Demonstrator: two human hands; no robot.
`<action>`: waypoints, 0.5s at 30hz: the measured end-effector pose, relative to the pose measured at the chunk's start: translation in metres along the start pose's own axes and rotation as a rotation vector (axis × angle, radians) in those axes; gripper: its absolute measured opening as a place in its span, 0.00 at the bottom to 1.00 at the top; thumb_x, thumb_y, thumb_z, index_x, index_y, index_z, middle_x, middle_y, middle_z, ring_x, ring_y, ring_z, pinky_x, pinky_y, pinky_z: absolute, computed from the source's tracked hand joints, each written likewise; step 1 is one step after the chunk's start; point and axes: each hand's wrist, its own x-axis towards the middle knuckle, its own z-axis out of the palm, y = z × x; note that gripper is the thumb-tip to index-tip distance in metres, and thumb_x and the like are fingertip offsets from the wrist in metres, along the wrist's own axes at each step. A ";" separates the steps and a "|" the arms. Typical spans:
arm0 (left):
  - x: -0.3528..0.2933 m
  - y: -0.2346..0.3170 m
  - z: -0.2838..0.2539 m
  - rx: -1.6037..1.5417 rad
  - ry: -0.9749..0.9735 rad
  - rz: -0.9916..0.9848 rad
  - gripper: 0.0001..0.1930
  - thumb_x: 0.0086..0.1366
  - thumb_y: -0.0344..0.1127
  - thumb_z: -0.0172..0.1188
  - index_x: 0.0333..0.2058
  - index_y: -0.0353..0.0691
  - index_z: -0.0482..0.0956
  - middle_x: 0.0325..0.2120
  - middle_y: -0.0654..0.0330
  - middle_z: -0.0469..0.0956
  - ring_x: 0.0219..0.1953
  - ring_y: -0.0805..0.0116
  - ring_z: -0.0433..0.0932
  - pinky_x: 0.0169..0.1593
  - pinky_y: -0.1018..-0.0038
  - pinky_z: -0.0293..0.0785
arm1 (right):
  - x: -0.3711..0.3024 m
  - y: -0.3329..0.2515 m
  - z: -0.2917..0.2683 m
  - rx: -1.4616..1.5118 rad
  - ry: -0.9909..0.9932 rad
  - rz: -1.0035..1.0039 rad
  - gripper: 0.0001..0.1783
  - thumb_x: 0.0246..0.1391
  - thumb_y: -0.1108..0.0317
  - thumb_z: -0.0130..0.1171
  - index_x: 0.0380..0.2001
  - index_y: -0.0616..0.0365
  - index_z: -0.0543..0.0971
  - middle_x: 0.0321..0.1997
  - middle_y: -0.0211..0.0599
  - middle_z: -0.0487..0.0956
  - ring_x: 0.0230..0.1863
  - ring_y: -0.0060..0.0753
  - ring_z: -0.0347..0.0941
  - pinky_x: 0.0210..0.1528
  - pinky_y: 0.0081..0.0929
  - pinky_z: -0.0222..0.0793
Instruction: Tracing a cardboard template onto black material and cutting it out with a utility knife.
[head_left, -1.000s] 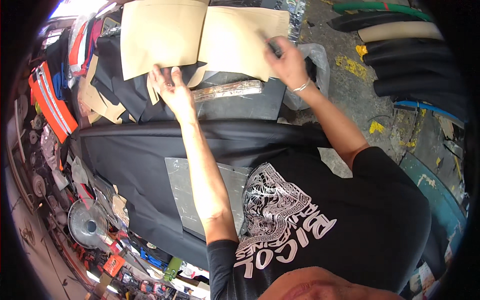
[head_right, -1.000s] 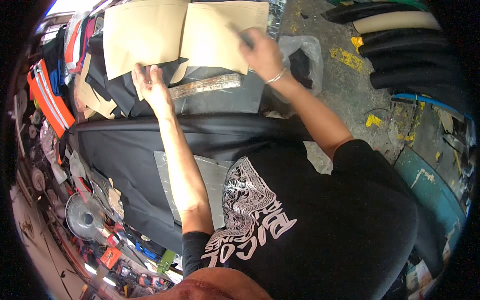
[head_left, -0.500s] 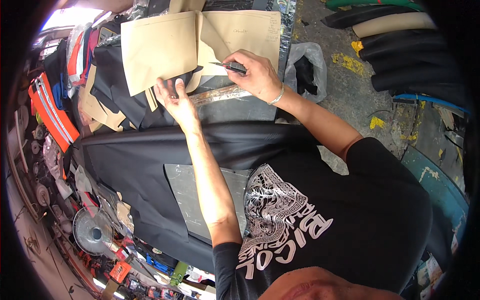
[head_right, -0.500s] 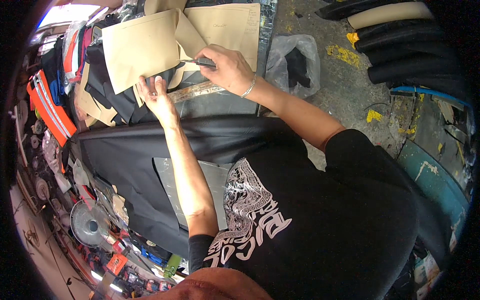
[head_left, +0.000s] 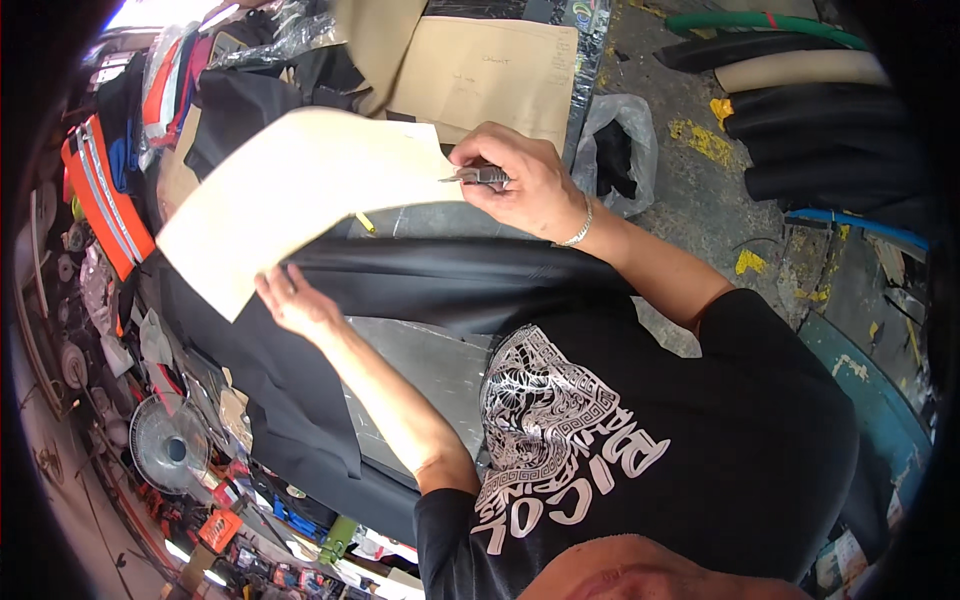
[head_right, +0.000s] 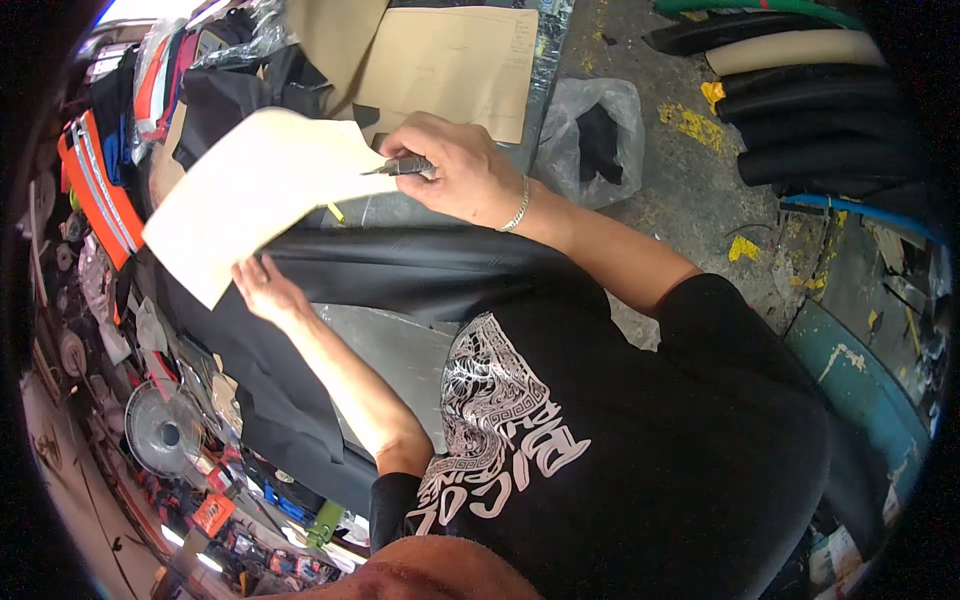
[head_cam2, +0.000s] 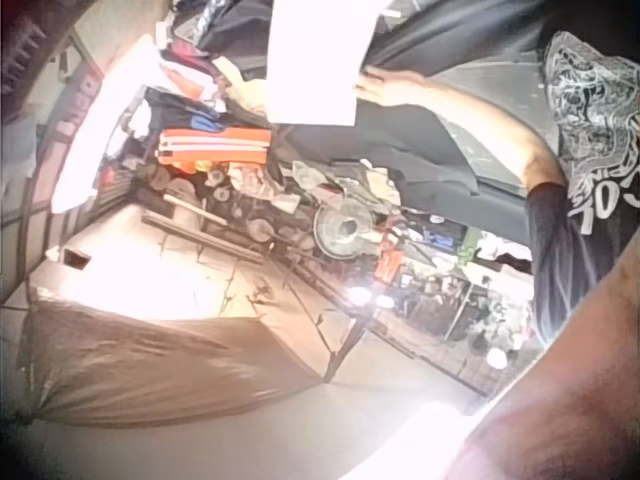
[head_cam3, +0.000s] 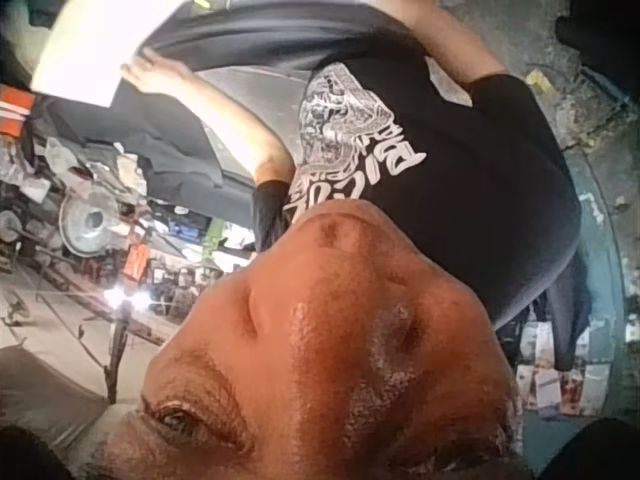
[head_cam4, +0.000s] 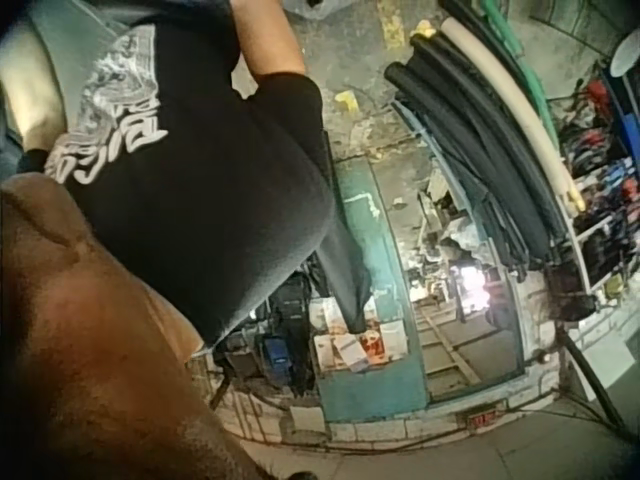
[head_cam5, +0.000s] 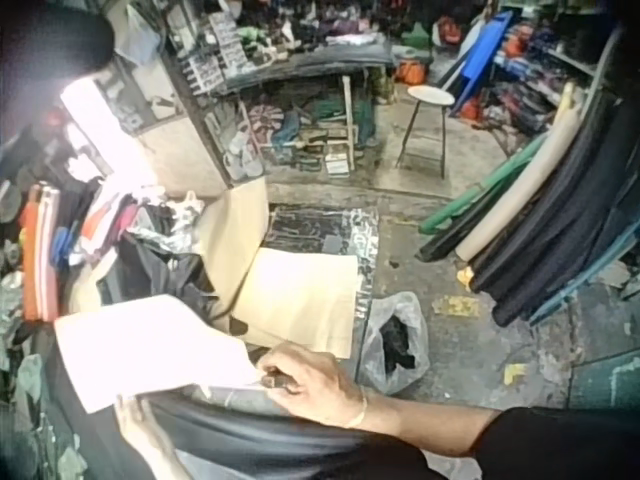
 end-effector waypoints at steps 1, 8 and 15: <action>0.007 -0.002 -0.027 0.008 0.049 0.007 0.33 0.69 0.34 0.59 0.67 0.25 0.57 0.61 0.44 0.66 0.65 0.53 0.64 0.68 0.52 0.59 | -0.002 -0.004 0.001 0.018 -0.012 0.008 0.13 0.49 0.78 0.66 0.39 0.59 0.78 0.37 0.34 0.80 0.34 0.31 0.81 0.35 0.24 0.77; -0.018 -0.004 -0.209 0.084 0.357 -0.033 0.23 0.69 0.26 0.56 0.61 0.30 0.66 0.53 0.47 0.74 0.48 0.57 0.77 0.49 0.63 0.81 | -0.029 -0.009 0.050 0.123 -0.214 0.131 0.12 0.51 0.71 0.66 0.39 0.60 0.78 0.36 0.41 0.80 0.37 0.41 0.79 0.40 0.31 0.74; -0.048 -0.003 -0.245 -0.052 0.330 -0.233 0.25 0.64 0.17 0.56 0.61 0.34 0.73 0.49 0.52 0.79 0.46 0.67 0.79 0.44 0.79 0.79 | -0.060 0.033 0.093 -0.011 -0.427 0.174 0.14 0.56 0.64 0.64 0.43 0.59 0.80 0.32 0.47 0.80 0.32 0.33 0.77 0.38 0.30 0.73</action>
